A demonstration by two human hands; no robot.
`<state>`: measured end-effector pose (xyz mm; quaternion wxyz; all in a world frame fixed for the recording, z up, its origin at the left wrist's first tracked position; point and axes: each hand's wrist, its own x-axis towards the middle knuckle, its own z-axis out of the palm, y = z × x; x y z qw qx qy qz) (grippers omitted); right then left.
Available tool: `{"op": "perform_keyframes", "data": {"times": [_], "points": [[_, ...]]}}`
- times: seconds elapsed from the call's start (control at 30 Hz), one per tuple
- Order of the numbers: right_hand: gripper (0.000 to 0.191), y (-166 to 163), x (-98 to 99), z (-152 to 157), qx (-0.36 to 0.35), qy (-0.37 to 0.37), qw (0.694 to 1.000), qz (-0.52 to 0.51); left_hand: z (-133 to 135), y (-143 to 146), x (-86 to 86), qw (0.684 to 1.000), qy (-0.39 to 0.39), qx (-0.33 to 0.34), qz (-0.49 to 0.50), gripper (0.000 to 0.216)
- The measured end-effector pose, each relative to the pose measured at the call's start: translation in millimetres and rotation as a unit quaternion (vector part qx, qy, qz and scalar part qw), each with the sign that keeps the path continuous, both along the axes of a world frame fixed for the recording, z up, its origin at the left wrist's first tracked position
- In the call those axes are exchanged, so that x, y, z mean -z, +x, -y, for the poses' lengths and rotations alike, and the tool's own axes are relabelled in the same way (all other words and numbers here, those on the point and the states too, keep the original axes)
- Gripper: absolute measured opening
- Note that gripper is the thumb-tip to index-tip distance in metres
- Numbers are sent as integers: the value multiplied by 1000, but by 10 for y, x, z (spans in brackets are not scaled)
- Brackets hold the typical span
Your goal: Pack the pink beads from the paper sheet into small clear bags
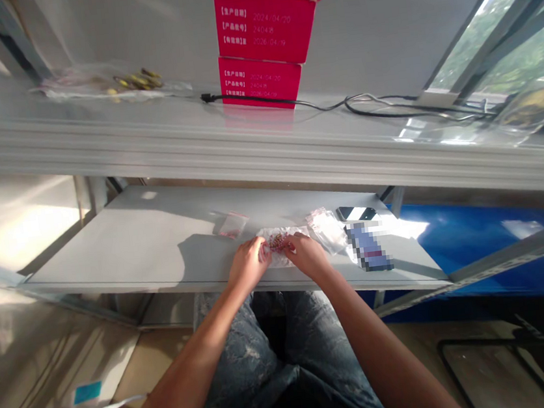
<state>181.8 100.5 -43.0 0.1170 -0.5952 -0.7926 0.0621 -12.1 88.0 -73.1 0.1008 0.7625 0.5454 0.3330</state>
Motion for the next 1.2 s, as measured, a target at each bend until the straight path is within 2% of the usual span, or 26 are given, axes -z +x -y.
{"op": "perform_keyframes", "data": {"times": [0.33,0.47,0.57,0.63,0.8,0.9,1.03,1.2], "points": [[12,32,-73,-24,-39,-4,999,-8,-8,3,11,1000,3,-4,-9,17],[10,123,-51,-54,-28,27,994,-106,-4,5,-9,1000,2,-9,-11,13],[16,126,-62,-56,24,61,974,-219,-6,5,-7,1000,4,-9,-9,10],[17,49,-86,-36,40,52,961,-267,-12,0,3,1000,9,-1,1,12],[14,-249,-146,41,-59,-41,948,-311,-28,-27,24,1000,20,14,15,18],[20,-257,-141,59,-43,-34,936,-348,-28,-32,16,999,20,23,20,19],[25,-61,-77,62,12,14,949,-315,-14,-11,-9,1000,10,11,21,14],[15,4,17,77,17,25,981,-189,1,6,-23,1000,11,3,12,8]]}}
